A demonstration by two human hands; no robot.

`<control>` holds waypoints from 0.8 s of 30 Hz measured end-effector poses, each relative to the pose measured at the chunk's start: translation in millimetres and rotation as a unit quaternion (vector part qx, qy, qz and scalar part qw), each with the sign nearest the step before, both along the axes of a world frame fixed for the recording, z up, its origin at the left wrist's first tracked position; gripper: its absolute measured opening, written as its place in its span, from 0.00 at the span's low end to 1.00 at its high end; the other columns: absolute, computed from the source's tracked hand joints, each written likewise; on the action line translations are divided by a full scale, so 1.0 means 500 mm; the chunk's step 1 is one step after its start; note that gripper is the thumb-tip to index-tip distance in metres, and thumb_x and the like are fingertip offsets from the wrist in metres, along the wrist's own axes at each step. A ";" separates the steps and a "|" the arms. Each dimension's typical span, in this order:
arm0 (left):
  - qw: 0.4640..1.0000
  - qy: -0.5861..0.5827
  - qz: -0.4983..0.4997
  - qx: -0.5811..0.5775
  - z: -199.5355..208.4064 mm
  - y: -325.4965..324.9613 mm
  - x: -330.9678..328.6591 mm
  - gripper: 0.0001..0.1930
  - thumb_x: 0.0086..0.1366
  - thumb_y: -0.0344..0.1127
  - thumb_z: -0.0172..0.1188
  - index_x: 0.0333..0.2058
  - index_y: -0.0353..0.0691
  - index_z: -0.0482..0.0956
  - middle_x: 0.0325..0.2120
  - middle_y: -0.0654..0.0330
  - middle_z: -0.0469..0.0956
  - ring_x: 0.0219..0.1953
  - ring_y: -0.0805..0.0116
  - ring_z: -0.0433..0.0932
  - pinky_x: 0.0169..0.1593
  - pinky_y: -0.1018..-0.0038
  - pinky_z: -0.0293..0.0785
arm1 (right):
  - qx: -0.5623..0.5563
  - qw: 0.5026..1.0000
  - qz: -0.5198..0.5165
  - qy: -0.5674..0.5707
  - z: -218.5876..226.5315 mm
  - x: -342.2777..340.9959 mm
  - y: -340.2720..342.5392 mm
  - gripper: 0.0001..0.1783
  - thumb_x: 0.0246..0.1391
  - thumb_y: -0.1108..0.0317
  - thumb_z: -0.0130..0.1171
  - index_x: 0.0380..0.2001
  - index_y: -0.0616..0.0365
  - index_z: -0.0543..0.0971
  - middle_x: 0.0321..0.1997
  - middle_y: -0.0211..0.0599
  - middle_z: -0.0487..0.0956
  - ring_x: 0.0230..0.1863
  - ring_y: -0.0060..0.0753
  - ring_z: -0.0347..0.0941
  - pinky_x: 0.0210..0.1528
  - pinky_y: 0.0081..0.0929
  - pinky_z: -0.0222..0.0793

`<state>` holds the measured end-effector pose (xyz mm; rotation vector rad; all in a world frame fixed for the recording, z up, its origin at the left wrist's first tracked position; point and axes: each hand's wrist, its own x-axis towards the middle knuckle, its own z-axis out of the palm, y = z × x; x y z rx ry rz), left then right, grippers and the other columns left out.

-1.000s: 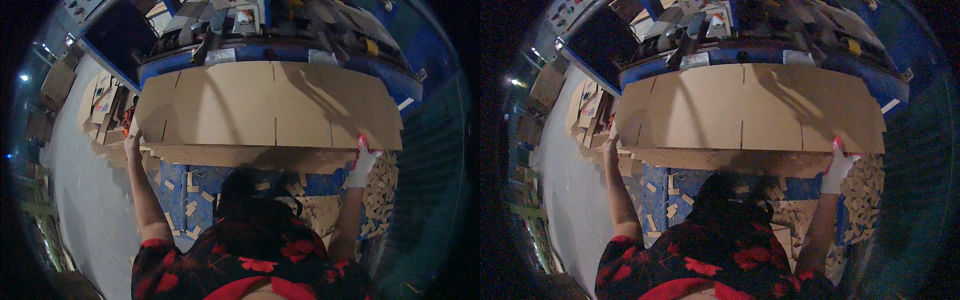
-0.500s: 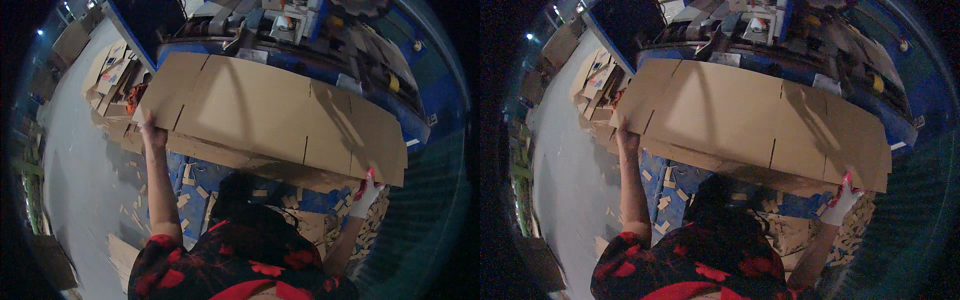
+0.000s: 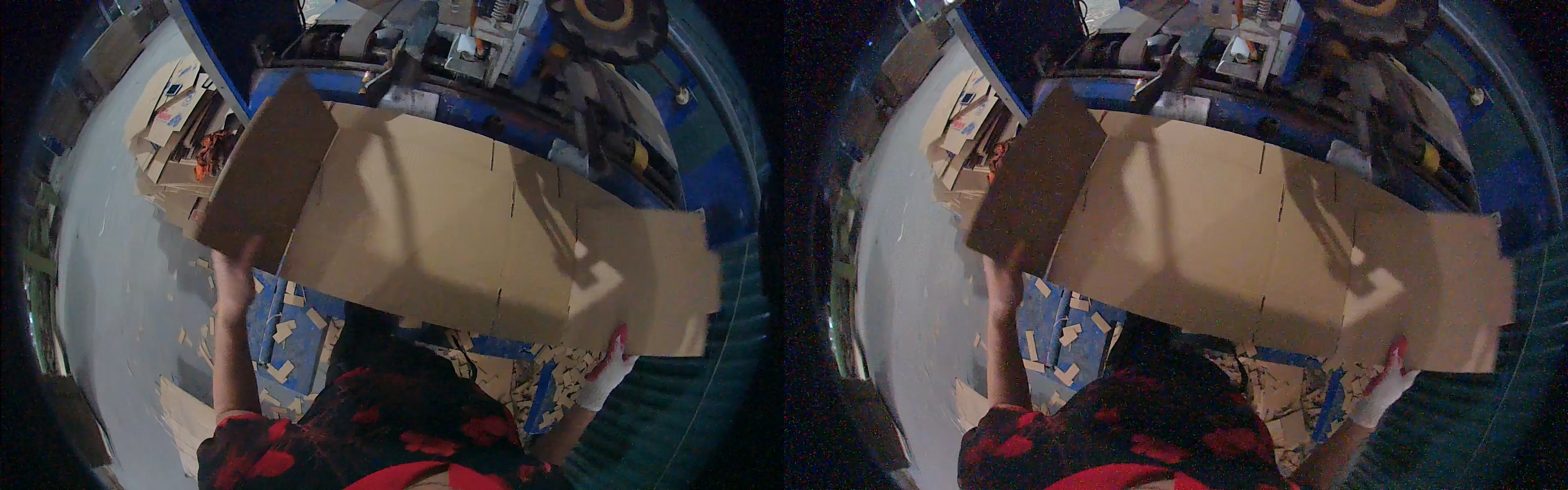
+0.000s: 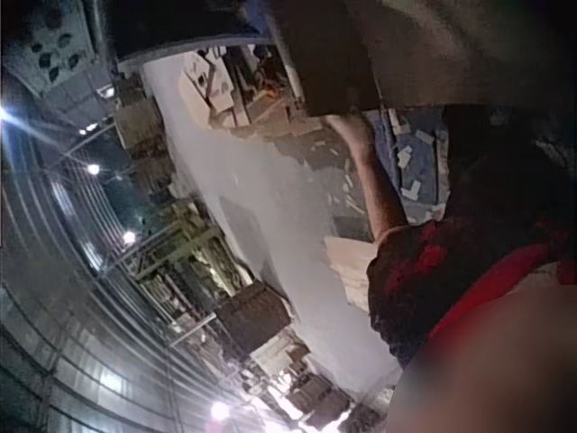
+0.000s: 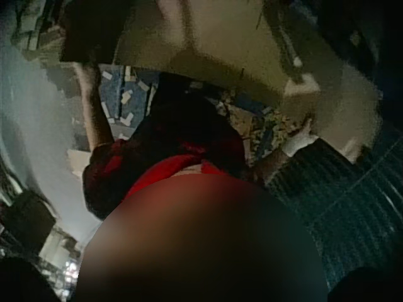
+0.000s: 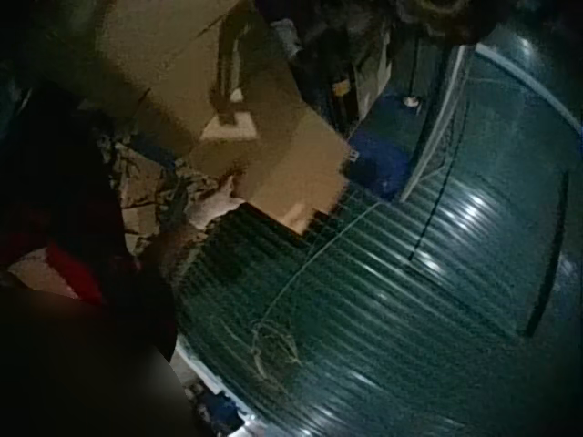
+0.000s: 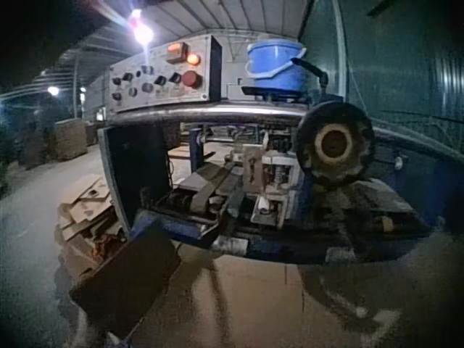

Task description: The person repeatedly feeds flat cardboard sheets into a machine, folds the resulting box blanks, and stacks them. The person wears gloves and handles the cardboard by hand throughout the process.

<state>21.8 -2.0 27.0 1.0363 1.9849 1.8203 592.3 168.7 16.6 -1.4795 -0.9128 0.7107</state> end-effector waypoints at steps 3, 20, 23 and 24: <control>0.959 0.225 -0.121 -0.122 -0.009 0.037 0.067 0.30 0.53 0.20 0.57 0.58 0.37 0.66 0.51 0.50 0.72 0.54 0.50 0.70 0.55 0.66 0.68 | -0.158 0.982 0.032 -0.097 0.066 -0.084 -0.048 0.31 0.56 0.63 0.57 0.62 0.52 0.63 0.60 0.41 0.68 0.59 0.38 0.65 0.54 0.36 0.64; 0.857 0.457 -0.221 -0.084 -0.020 0.383 0.085 0.28 0.58 0.30 0.50 0.60 0.39 0.64 0.60 0.48 0.63 0.63 0.48 0.59 0.65 0.58 0.56 | 0.202 0.564 0.357 -0.717 0.037 -0.270 0.220 0.25 0.46 0.70 0.52 0.51 0.45 0.74 0.56 0.37 0.69 0.54 0.45 0.66 0.56 0.48 0.63; 0.843 0.483 -0.214 -0.102 -0.042 0.462 0.061 0.27 0.59 0.29 0.48 0.60 0.38 0.63 0.60 0.48 0.62 0.64 0.49 0.58 0.66 0.57 0.52 | 0.286 0.567 0.330 -0.698 0.019 -0.294 0.295 0.27 0.44 0.71 0.53 0.52 0.44 0.73 0.56 0.33 0.69 0.54 0.43 0.67 0.57 0.45 0.64; 0.845 0.478 -0.222 -0.095 -0.052 0.481 0.055 0.28 0.59 0.27 0.48 0.61 0.38 0.62 0.60 0.48 0.62 0.64 0.49 0.58 0.66 0.57 0.52 | 0.280 0.573 0.337 -0.693 0.015 -0.300 0.310 0.28 0.43 0.71 0.54 0.52 0.44 0.73 0.56 0.32 0.70 0.54 0.43 0.67 0.58 0.45 0.64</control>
